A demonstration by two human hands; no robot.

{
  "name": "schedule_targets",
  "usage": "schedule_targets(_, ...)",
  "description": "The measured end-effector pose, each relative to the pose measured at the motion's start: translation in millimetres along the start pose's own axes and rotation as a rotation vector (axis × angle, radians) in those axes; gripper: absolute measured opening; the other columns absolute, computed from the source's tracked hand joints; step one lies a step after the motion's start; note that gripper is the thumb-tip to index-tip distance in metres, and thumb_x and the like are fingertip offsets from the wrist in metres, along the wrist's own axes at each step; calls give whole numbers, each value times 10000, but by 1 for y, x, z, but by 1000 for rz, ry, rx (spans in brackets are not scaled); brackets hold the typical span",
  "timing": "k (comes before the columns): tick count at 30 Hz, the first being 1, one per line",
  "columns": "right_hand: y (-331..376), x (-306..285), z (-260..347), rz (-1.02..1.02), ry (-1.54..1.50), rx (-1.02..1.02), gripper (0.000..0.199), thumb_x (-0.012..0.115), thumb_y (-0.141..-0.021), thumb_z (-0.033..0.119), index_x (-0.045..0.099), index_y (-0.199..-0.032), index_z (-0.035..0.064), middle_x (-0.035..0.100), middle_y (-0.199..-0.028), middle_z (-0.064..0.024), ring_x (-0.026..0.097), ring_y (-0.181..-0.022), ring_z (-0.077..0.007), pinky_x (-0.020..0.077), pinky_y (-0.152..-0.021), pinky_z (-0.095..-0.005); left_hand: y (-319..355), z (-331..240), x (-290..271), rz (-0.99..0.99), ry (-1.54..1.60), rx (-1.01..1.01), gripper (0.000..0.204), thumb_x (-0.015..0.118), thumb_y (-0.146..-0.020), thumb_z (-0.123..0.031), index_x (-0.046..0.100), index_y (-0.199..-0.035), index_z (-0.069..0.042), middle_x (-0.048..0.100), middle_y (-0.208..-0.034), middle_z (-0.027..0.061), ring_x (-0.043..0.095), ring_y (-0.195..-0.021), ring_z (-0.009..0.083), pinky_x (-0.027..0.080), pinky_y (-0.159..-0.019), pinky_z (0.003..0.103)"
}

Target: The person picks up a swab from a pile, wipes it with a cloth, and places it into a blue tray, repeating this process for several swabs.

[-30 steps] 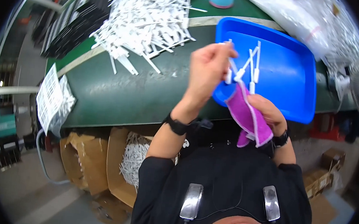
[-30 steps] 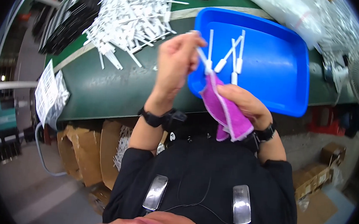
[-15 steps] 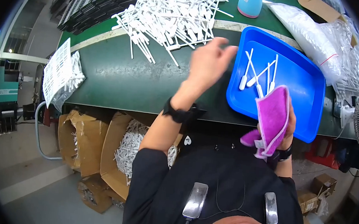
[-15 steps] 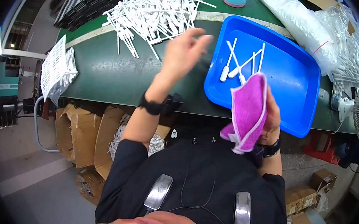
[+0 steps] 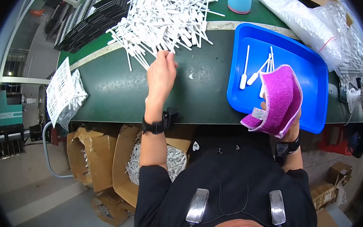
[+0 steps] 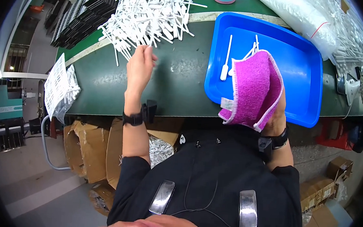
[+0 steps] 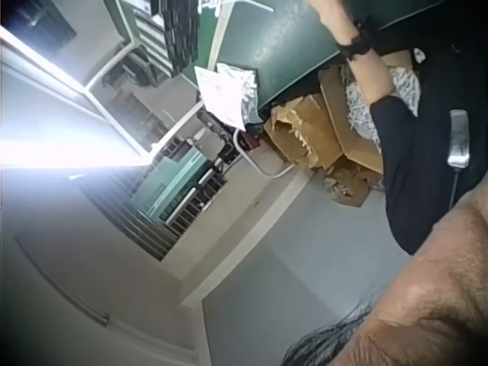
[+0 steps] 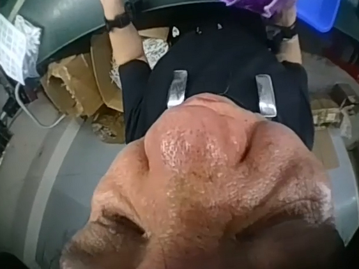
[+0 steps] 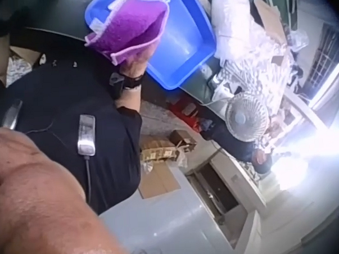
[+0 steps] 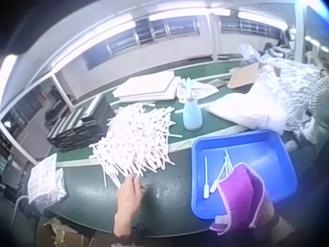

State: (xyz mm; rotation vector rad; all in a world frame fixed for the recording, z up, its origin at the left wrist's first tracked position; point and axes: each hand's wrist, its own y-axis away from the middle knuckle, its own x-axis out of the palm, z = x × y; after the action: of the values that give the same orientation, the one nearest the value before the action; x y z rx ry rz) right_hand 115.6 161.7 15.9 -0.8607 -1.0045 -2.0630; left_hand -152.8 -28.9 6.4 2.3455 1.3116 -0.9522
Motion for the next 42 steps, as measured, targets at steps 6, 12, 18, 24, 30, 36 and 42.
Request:
schedule_targets(6,-3,-7,-6,111,-53,-24,465,501,-928,393,468,-1223,35,542,-1015,-116,543,-845,-204,472,-682,-360,33,-11,12,276,1275,-354,250,422,-986,-213,551,-1051,-9,456,-705,-27,357,-483,43,279,-364,203)
schedule_targets(12,-20,-42,-5,159,-134,-15,487,436,-961,384,446,-1296,30,562,-1183,-167,598,-976,-257,527,-799,-432,51,-31,24,203,1217,-330,241,436,-973,-216,549,-1032,-11,405,-653,-37,281,-457,32,228,-375,176)
schedule_targets(18,-16,-4,0,360,-223,25,448,411,-977,348,477,-1276,21,578,-1202,-174,613,-1026,-276,544,-835,-450,56,-31,27,222,1267,-361,251,450,-965,-239,556,-1015,-17,401,-648,-40,287,-459,19,217,-371,177)
schedule_targets(24,-17,3,4,423,-243,15,435,407,-976,330,484,-1276,25,586,-1191,-171,615,-1028,-293,545,-834,-461,59,-25,29,199,1269,-342,260,469,-955,-242,548,-1022,-4,398,-636,-33,302,-458,33,229,-369,183)
schedule_targets(30,-15,25,-4,232,-146,-39,373,382,-989,247,498,-1262,21,603,-1156,-164,632,-992,-282,499,-921,-397,74,-72,31,385,1112,-228,273,461,-973,-257,559,-1061,-18,460,-635,-23,321,-446,41,275,-372,193)
schedule_targets(36,-51,-2,-17,823,-102,-134,398,413,-980,261,472,-1260,-16,596,-1099,-101,582,-995,-229,466,-900,-332,95,-85,75,917,877,-73,239,421,-989,-226,567,-1031,-42,505,-641,-3,390,-456,64,325,-412,224)
schedule_targets(42,-68,5,4,1114,-306,-69,293,386,-990,236,562,-1134,50,636,-968,-96,616,-851,-164,487,-794,-283,101,-81,101,680,846,78,222,442,-982,-208,554,-980,-17,489,-610,12,439,-473,102,365,-439,261)
